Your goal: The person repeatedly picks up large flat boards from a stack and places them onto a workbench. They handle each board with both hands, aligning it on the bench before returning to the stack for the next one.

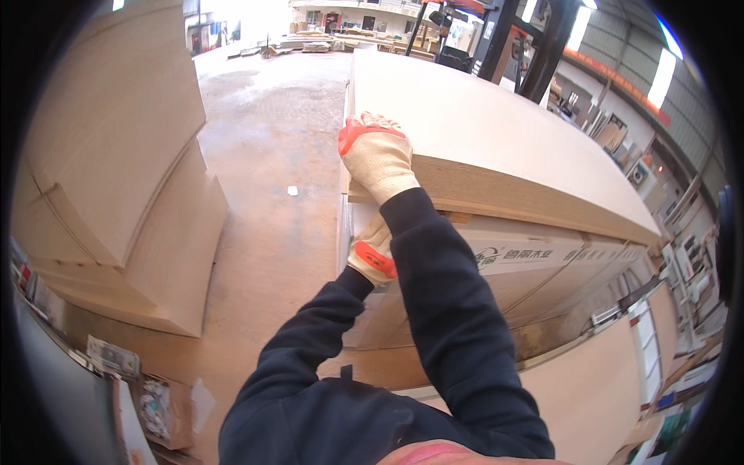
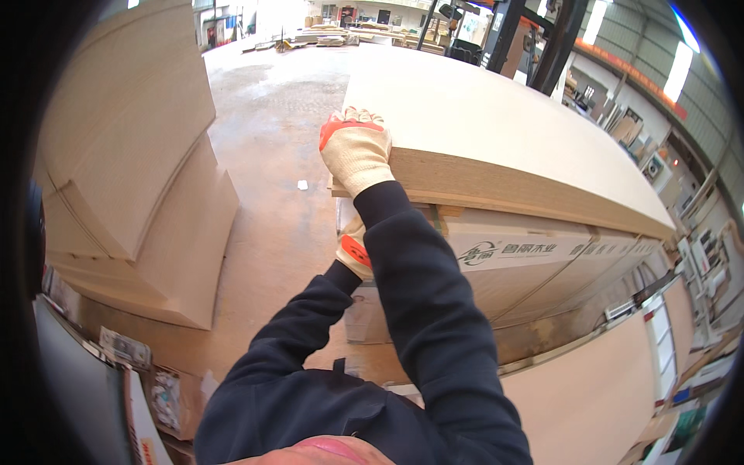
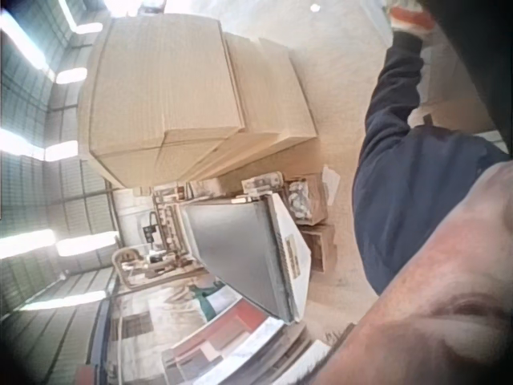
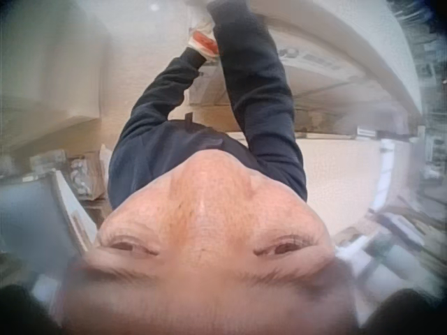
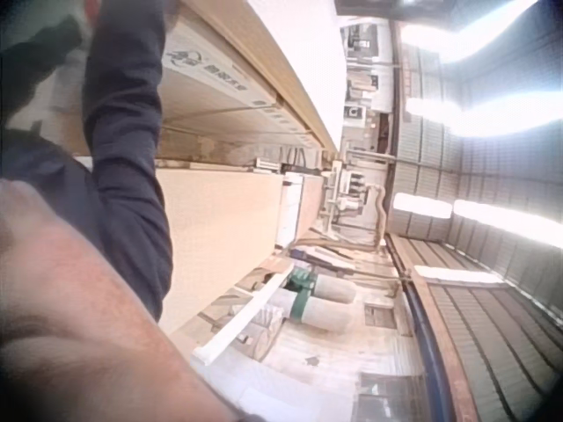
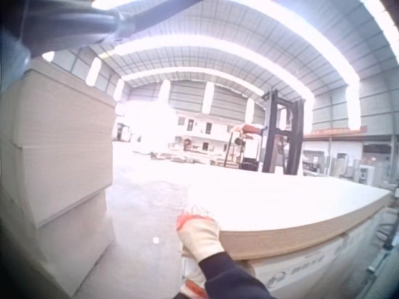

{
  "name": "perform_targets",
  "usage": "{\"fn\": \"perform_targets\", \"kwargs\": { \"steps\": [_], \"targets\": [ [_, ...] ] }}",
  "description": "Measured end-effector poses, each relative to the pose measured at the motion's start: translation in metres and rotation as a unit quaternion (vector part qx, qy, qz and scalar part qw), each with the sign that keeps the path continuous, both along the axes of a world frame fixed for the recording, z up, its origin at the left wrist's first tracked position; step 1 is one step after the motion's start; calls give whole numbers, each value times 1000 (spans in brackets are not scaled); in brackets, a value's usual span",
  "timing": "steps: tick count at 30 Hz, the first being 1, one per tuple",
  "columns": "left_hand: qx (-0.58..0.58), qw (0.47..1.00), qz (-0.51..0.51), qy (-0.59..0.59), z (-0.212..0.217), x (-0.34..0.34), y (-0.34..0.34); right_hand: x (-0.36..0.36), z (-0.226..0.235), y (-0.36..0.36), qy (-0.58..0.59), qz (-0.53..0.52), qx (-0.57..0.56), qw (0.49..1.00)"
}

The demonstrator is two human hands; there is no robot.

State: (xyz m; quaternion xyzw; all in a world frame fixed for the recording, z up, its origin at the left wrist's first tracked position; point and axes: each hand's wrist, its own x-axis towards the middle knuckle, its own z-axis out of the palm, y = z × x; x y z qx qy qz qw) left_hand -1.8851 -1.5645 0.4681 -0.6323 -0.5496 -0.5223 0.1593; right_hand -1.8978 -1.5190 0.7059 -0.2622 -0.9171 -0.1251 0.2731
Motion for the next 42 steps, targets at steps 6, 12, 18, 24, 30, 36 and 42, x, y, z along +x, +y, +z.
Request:
{"fn": "perform_targets", "kwargs": {
  "steps": [6, 12, 18, 24, 30, 36, 42],
  "targets": [
    [83, 973, 100, 189, 28, 4, -20, 52, -4, -16, 17, 44, 26, 999],
    [-73, 963, -40, -257, 70, 52, -50, 245, -16, -66, 164, 130, 84, 974],
    [-205, 524, -587, -582, 161, 171, -28, 443, -2, -150, 91, -2, 79, 993],
    [-157, 603, -490, -610, 166, 290, -12, 549, -21, -145, -27, -203, 139, 969],
    [-182, 613, -440, -631, 182, 340, -65, 595, -21, -174, -44, -206, 107, 972],
    [-265, 604, -551, -511, 162, 405, -206, 693, -15, -332, 10, -148, 99, 984],
    [-216, 524, -747, -347, 86, 196, -272, 856, -55, -480, 102, -278, 65, 953]
  ]
}}
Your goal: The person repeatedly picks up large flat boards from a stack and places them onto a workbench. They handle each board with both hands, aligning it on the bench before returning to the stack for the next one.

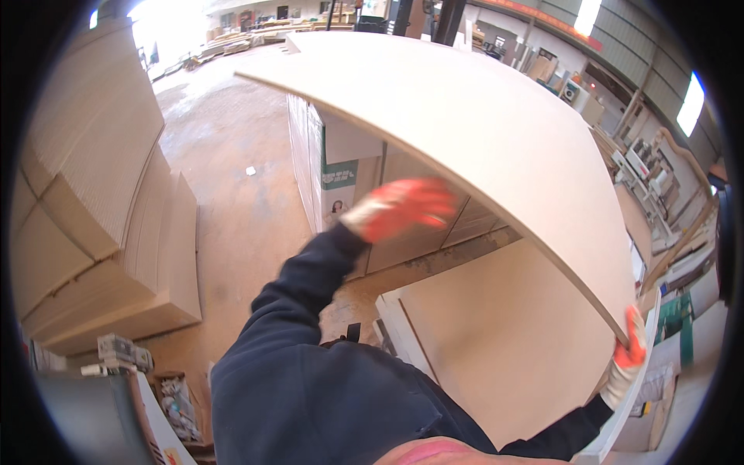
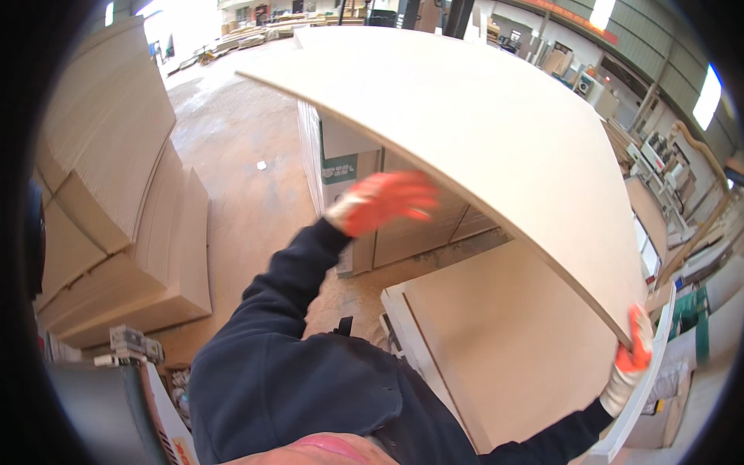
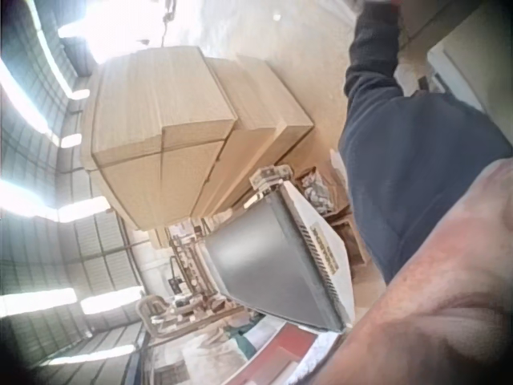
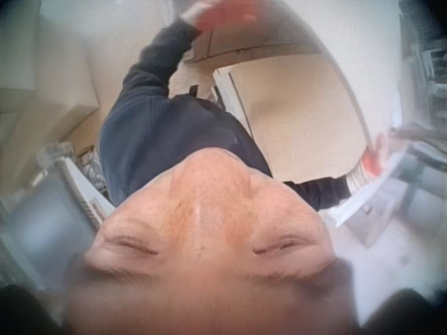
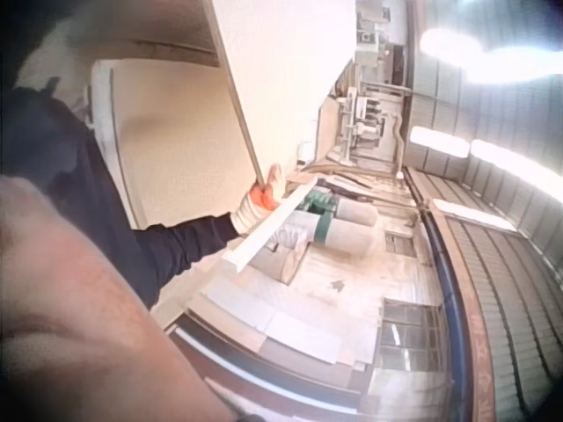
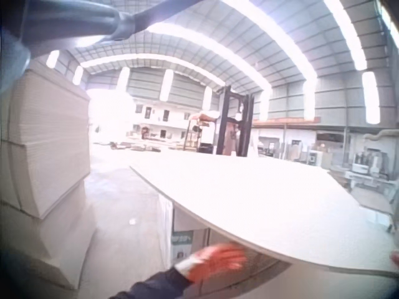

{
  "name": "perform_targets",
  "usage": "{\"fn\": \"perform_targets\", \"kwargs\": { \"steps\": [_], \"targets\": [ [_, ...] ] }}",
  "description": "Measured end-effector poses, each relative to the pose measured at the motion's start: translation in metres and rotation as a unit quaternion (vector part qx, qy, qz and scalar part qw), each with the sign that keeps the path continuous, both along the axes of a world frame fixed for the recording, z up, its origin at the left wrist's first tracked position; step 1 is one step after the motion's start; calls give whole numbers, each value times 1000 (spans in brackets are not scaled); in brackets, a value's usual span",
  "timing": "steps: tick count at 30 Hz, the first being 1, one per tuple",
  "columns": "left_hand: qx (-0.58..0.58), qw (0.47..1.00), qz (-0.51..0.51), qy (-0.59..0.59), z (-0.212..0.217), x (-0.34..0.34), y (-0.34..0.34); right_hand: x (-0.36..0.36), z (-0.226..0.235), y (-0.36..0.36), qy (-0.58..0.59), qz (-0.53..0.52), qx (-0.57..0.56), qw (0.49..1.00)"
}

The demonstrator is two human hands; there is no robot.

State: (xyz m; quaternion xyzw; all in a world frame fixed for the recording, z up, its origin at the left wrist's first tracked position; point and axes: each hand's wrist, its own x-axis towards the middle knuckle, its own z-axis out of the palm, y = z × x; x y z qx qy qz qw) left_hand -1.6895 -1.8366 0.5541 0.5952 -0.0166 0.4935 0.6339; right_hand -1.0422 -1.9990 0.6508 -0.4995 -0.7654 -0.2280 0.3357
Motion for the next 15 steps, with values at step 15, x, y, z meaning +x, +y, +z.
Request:
{"fn": "perform_targets", "kwargs": {
  "steps": [15],
  "targets": [
    [-174, 865, 421, -212, 51, -251, -96, 71, -81, -67, 744, -73, 232, 623]
  ]
}}
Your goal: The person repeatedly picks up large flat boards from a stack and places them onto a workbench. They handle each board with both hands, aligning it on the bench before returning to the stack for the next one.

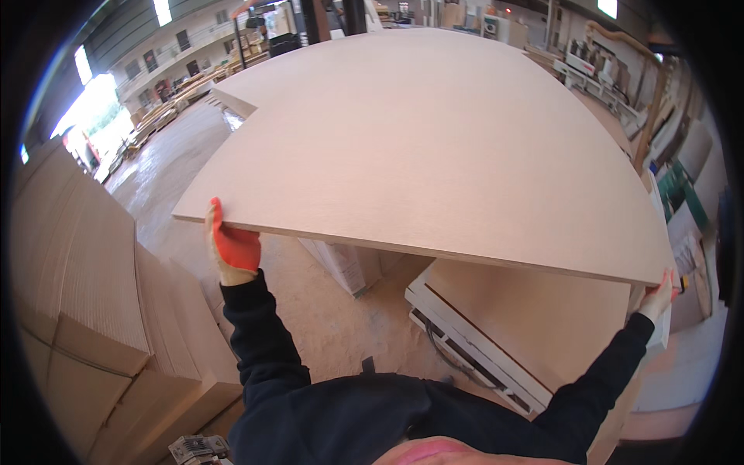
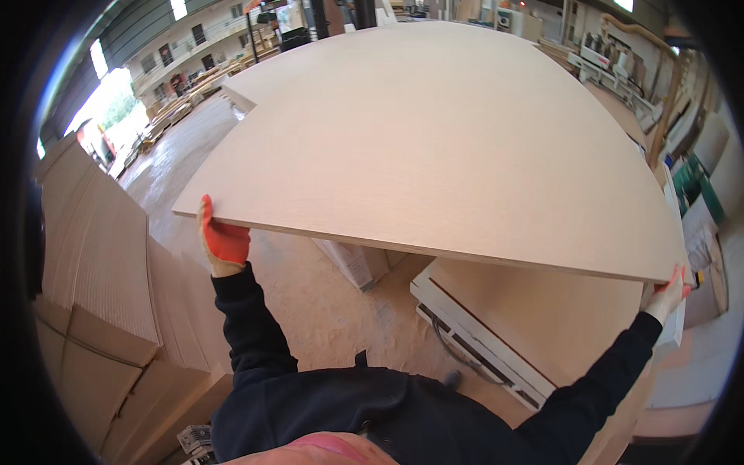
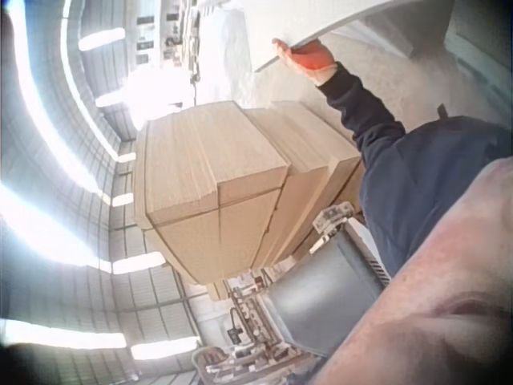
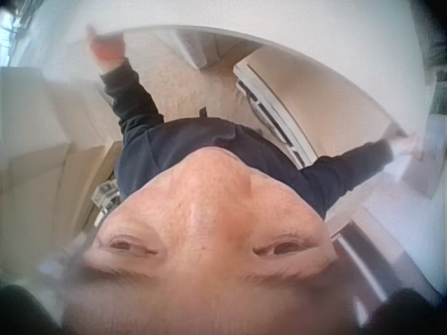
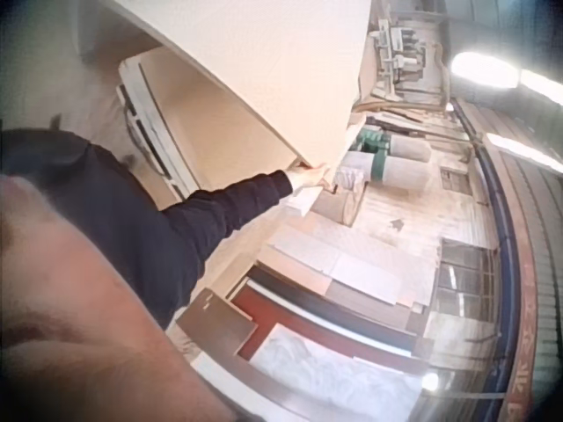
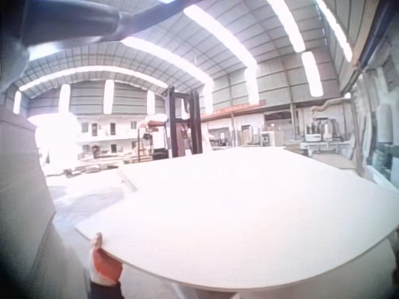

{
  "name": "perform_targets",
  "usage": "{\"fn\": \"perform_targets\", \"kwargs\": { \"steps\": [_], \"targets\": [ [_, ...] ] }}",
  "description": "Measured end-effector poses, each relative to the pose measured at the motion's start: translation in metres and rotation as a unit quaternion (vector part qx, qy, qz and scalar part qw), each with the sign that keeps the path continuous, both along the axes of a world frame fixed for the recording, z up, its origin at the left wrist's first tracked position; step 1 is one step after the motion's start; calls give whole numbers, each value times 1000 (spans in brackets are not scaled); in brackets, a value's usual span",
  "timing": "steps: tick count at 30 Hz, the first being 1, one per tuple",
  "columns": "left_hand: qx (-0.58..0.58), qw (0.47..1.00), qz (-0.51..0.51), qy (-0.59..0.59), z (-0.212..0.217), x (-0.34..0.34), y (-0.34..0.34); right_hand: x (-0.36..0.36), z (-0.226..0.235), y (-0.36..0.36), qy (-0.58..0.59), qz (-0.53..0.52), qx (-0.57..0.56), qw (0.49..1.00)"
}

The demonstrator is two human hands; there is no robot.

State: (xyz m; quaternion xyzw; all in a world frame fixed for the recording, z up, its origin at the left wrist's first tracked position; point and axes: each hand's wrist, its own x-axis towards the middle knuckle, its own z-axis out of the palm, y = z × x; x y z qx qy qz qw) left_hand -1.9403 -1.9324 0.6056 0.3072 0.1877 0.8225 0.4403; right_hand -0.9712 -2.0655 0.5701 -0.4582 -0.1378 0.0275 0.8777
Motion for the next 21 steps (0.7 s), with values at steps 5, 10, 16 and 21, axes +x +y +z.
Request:
{"fn": "perform_targets", "kwargs": {
  "steps": [5, 10, 16, 21],
  "targets": [
    [-38, 999, -2, -13, -14, -11, -1, 4, -37, -3, -8, 42, 57, 997],
    [-25, 999, 21, -10, -45, 10, -19, -1, -105, 0, 4, 37, 43, 998],
    [-63, 998, -6, 11, -92, 60, -55, -96, -226, 14, 306, 276, 57, 910],
    [-84, 996, 8, -3, -132, 66, -57, -220, -280, 33, 376, 310, 70, 870]
  ]
}}
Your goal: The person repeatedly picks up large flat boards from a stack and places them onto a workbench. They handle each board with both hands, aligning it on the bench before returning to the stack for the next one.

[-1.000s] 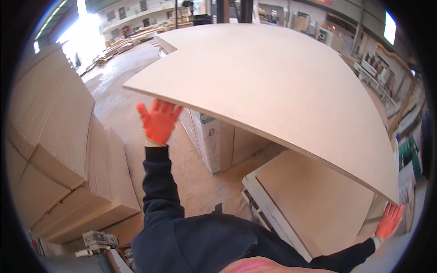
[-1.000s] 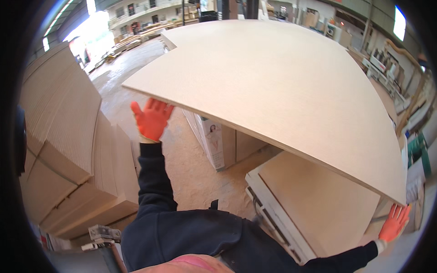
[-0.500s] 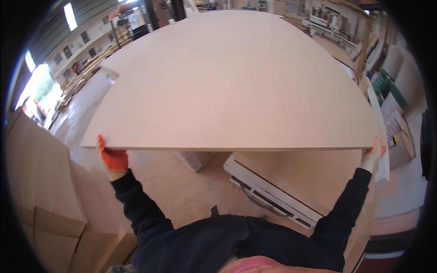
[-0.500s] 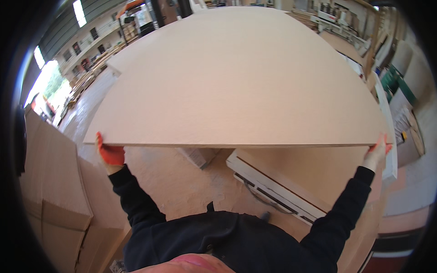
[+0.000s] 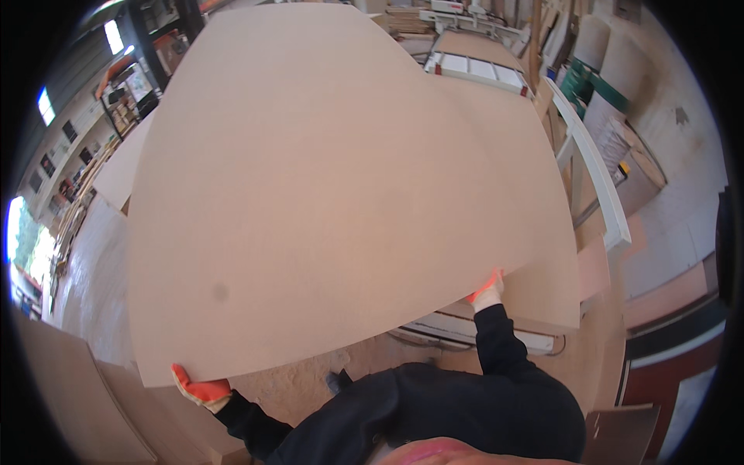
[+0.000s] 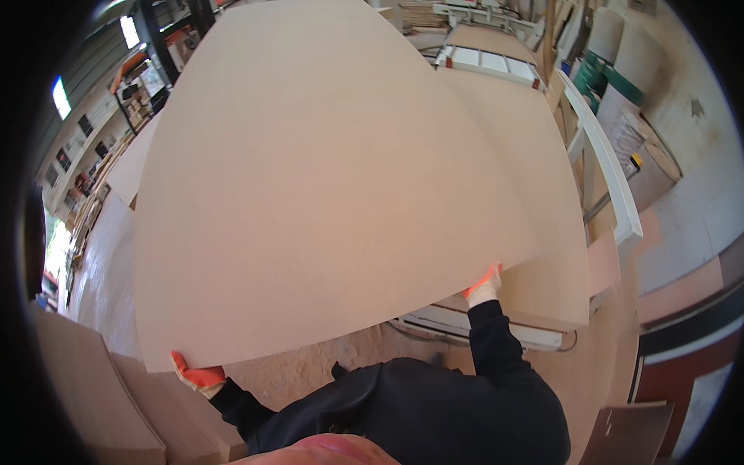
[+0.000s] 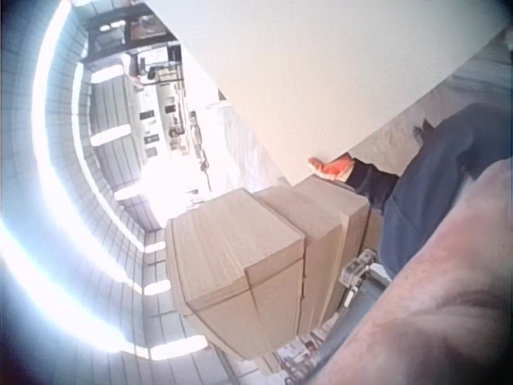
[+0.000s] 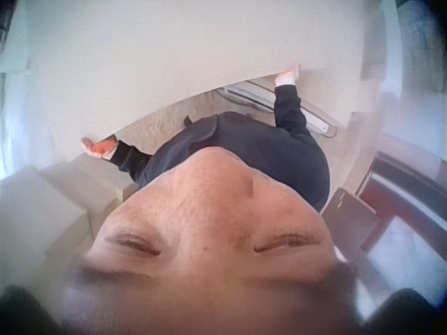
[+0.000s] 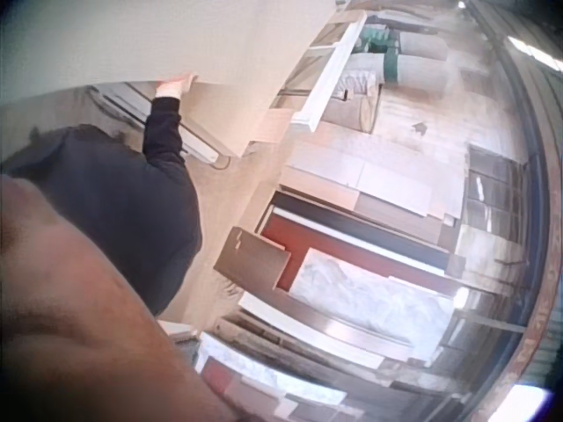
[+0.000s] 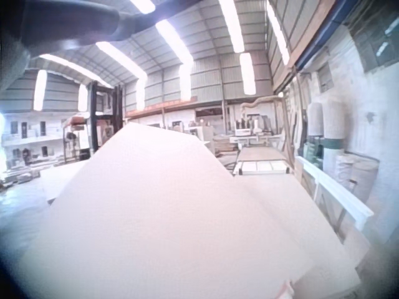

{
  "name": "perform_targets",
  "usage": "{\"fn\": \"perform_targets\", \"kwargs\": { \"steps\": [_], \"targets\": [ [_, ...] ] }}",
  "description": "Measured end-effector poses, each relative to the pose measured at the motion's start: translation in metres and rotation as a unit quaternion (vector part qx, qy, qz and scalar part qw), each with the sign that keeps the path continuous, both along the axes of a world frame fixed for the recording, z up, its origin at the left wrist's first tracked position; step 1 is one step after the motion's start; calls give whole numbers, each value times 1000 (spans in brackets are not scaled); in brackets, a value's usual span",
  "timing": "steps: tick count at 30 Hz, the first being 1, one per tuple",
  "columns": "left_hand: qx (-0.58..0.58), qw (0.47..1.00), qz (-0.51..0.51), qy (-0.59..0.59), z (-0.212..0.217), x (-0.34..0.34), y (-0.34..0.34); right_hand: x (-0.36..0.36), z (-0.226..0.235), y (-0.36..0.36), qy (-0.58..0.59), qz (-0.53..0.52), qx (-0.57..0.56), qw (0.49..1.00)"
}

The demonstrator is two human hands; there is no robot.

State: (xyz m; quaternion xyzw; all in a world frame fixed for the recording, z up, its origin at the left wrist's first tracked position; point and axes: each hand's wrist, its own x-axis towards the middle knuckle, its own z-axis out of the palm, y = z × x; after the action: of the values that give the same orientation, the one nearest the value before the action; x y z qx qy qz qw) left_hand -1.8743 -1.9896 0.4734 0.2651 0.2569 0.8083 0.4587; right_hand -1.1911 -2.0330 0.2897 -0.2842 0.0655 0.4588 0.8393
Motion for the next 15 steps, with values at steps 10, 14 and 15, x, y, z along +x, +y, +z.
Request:
{"fn": "perform_targets", "kwargs": {
  "steps": [10, 14, 15],
  "targets": [
    [-113, 992, 61, -18, -55, -139, 18, -168, -144, -50, 118, 23, -102, 987],
    [-103, 994, 0, 41, -46, -187, 38, -234, -172, -90, 192, 46, -334, 921],
    [-99, 994, -27, 50, -38, -192, 46, -241, -172, -100, 210, 56, -332, 918]
  ]
}}
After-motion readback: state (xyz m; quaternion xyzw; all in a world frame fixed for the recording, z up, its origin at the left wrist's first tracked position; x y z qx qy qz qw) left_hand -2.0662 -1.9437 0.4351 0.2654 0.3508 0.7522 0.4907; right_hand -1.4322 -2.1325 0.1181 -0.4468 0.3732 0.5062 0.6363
